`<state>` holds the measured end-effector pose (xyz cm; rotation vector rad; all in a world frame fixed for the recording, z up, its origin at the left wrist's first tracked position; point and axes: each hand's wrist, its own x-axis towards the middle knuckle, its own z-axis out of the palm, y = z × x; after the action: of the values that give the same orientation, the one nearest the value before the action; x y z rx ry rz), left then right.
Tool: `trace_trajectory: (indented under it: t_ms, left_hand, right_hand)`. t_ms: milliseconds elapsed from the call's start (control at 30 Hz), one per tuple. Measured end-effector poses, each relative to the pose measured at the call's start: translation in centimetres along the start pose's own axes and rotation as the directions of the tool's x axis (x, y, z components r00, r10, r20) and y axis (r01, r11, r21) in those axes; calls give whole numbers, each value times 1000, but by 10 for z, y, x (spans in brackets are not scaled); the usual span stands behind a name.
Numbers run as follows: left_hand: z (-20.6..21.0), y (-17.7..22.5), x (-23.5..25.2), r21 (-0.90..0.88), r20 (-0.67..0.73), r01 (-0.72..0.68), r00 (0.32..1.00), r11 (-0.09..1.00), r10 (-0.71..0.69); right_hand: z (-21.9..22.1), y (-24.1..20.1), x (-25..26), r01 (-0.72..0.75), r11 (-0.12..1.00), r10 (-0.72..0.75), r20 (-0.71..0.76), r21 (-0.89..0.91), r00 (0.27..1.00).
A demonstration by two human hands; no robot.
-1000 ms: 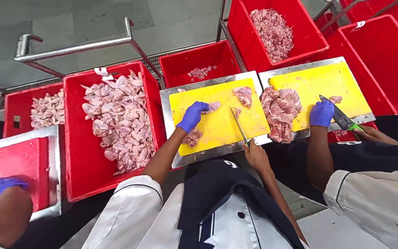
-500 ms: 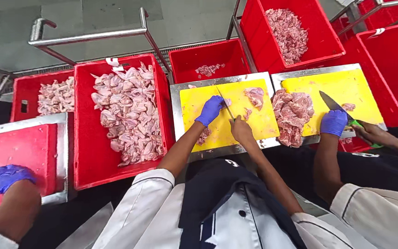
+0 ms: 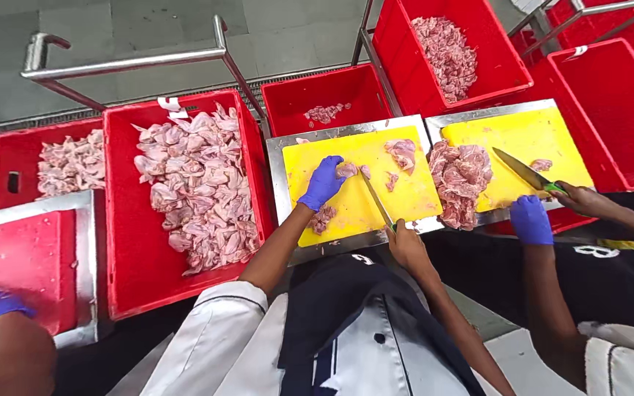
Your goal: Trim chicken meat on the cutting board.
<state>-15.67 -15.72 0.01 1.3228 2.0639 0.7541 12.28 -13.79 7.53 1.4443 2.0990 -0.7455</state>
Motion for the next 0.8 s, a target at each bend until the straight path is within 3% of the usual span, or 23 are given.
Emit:
trace_trajectory:
  t_ms: [133,367,467,600,700,800]
  left_hand:
    - [-1,-7,-2,47,36,-23,999,999,21]
    - [1,-11,1,50,33,-81,996,995,80]
    - [3,-5,-1,94,-37,6,999,996,-3]
    - [-3,10,6,59,-158,289,948,956,-277]
    - [12,24,14,25,-154,193,970,981,-187]
    - [40,56,18,146,39,55,997,988,-61]
  right_hand:
    - [-8,-38,8,81,996,-80,43,-22,996]
    - [-14,-117,82,123,987,-123,-8,102,992]
    - [-2,-91,57,88,992,-89,4,91,996]
    - [25,-13,13,39,994,-50,107,102,993]
    - [39,42,-4,112,957,-134,66,267,989]
    - [49,67,-14,127,894,-85,-115,430,990]
